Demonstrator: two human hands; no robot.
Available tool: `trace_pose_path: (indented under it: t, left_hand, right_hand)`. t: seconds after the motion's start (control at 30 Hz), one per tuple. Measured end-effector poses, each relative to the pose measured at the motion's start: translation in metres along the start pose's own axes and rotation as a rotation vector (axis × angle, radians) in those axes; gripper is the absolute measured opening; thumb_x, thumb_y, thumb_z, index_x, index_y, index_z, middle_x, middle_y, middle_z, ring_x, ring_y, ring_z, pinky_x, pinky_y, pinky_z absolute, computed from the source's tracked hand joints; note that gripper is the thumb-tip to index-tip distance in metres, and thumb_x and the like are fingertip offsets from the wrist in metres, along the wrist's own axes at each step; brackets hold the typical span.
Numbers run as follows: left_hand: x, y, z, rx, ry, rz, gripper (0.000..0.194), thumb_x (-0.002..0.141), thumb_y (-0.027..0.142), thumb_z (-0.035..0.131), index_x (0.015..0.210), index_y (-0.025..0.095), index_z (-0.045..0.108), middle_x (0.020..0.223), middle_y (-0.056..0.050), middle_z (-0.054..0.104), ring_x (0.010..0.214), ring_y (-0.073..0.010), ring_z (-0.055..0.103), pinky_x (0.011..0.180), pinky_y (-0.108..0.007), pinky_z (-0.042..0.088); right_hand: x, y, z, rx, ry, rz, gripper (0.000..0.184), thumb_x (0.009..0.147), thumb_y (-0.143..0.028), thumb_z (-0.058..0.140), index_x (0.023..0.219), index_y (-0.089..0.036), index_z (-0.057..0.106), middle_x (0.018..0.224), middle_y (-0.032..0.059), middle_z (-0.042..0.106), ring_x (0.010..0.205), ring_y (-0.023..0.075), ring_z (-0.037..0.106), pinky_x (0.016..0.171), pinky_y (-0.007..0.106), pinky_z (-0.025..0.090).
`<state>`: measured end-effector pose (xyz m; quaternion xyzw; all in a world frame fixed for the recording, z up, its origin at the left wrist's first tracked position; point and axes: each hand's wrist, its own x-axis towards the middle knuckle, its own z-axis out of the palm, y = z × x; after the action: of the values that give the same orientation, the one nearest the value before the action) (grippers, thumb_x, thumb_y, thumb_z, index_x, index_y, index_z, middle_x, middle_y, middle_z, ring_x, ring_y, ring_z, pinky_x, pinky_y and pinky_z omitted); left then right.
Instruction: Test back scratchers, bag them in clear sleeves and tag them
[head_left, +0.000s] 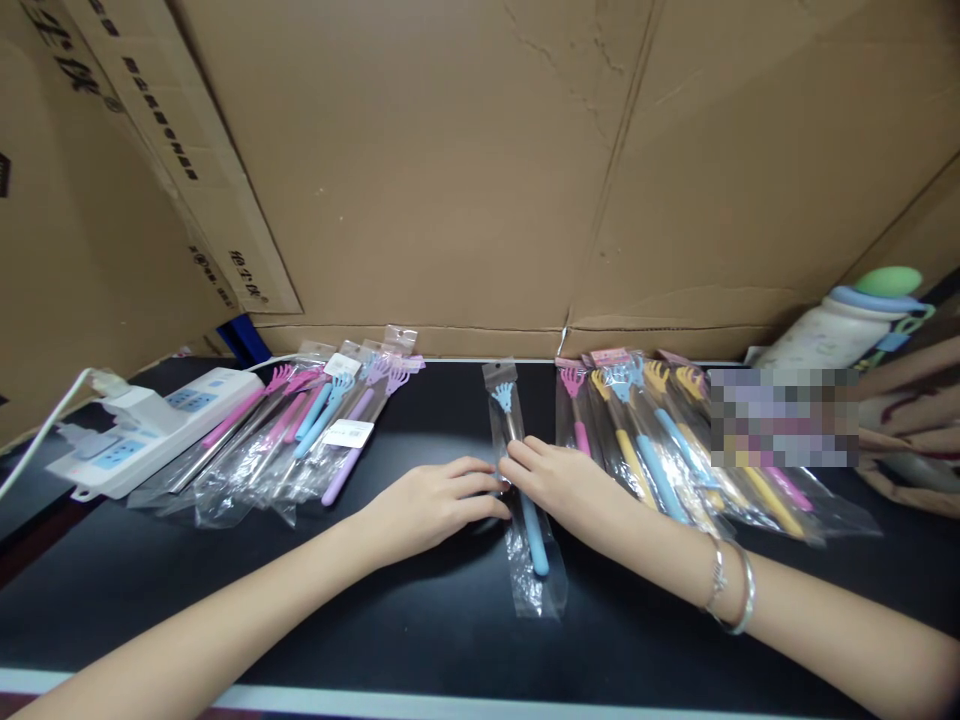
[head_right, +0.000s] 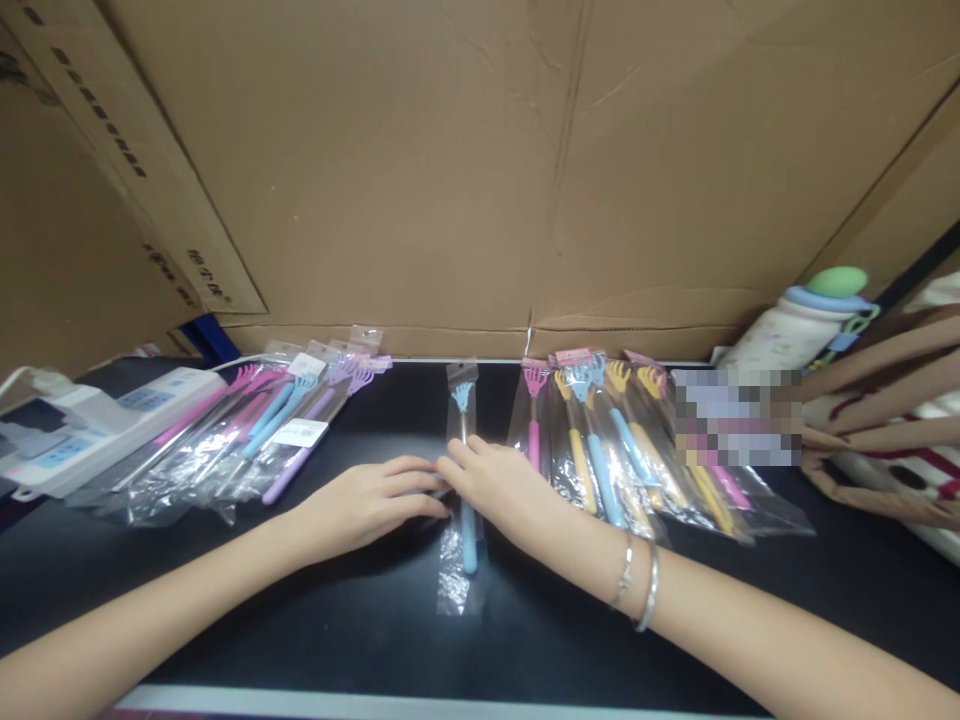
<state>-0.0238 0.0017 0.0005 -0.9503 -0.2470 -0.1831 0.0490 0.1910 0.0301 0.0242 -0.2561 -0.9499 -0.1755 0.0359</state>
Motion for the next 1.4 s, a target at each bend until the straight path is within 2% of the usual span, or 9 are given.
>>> trace_pose_path:
  t: [0.13,0.47,0.7,0.83,0.97,1.07,1.17,1.27,1.4]
  left_hand:
    - [0.000,-0.001,0.001,-0.019,-0.009,-0.005,0.028,0.094,0.015,0.041,0.114,0.024,0.059,0.117,-0.002,0.064,0.116,-0.0171,0.052,0.089,-0.028,0.052]
    - [0.005,0.001,-0.005,-0.041,0.022,0.000,0.025,0.092,0.014,0.042,0.106,0.022,0.062,0.113,0.000,0.067,0.102,-0.0159,0.058,0.087,-0.028,0.048]
    - [0.005,0.003,-0.007,-0.071,-0.003,0.013,0.024,0.090,0.012,0.043,0.102,0.022,0.062,0.107,0.000,0.068,0.099,-0.0144,0.058,0.086,-0.026,0.047]
    - [0.008,-0.001,-0.012,0.017,0.002,0.065,0.024,0.091,0.014,0.043,0.103,0.024,0.062,0.103,0.000,0.068,0.099,-0.0142,0.058,0.084,-0.026,0.046]
    - [0.011,-0.027,-0.026,0.164,-0.013,0.002,0.022,0.092,0.019,0.044,0.103,0.023,0.062,0.101,-0.001,0.068,0.098,-0.0164,0.057,0.082,-0.027,0.046]
    - [0.008,-0.064,-0.037,0.292,-0.052,-0.212,0.024,0.091,0.019,0.042,0.101,0.022,0.064,0.097,-0.004,0.067,0.094,-0.0175,0.057,0.079,-0.027,0.046]
    - [0.004,-0.106,-0.043,0.424,-0.125,-0.479,0.025,0.090,0.022,0.043,0.103,0.024,0.064,0.103,-0.003,0.067,0.103,-0.0198,0.055,0.084,-0.029,0.045]
    - [0.004,-0.139,-0.041,0.465,-0.133,-0.598,0.027,0.090,0.025,0.043,0.104,0.022,0.065,0.105,-0.006,0.066,0.101,-0.0227,0.056,0.079,-0.030,0.045]
    - [0.012,-0.160,-0.030,0.509,-0.145,-0.653,0.030,0.090,0.033,0.044,0.101,0.020,0.069,0.109,-0.012,0.063,0.111,-0.0287,0.049,0.083,-0.035,0.042]
  right_hand:
    - [-0.007,0.004,0.002,0.064,0.031,-0.012,0.015,0.084,-0.004,0.050,0.090,-0.017,0.051,0.089,0.0037,0.055,0.077,0.0184,0.052,0.061,0.029,0.042]
    - [-0.024,0.012,0.001,0.112,0.078,-0.027,0.019,0.083,-0.007,0.049,0.096,-0.017,0.058,0.085,0.0041,0.060,0.083,0.0196,0.052,0.079,0.035,0.041]
    - [-0.023,0.007,-0.003,0.142,0.114,-0.050,0.018,0.084,-0.010,0.049,0.095,-0.017,0.062,0.080,0.0030,0.061,0.079,0.0189,0.052,0.078,0.034,0.041]
    - [-0.019,0.015,-0.013,0.158,0.152,-0.043,0.017,0.086,-0.011,0.047,0.090,-0.017,0.063,0.078,0.0036,0.061,0.079,0.0179,0.052,0.076,0.032,0.040]
    - [-0.019,0.029,-0.020,0.152,0.204,-0.001,0.021,0.087,-0.011,0.044,0.088,-0.017,0.064,0.078,0.0045,0.060,0.079,0.0173,0.052,0.075,0.030,0.040]
    - [-0.023,0.036,-0.017,0.127,0.214,0.009,0.021,0.088,-0.013,0.043,0.083,-0.017,0.063,0.076,0.0047,0.060,0.079,0.0173,0.051,0.075,0.030,0.039]
    - [-0.027,0.038,-0.011,0.109,0.213,0.007,0.021,0.088,-0.013,0.044,0.079,-0.018,0.063,0.074,0.0041,0.059,0.078,0.0175,0.050,0.075,0.030,0.038]
    - [-0.030,0.036,-0.006,0.095,0.219,0.000,0.020,0.087,-0.013,0.045,0.079,-0.018,0.063,0.073,0.0038,0.060,0.078,0.0176,0.049,0.075,0.030,0.036]
    - [-0.030,0.032,-0.001,0.072,0.215,-0.005,0.019,0.086,-0.013,0.047,0.082,-0.018,0.064,0.070,0.0026,0.059,0.075,0.0178,0.048,0.070,0.030,0.033]
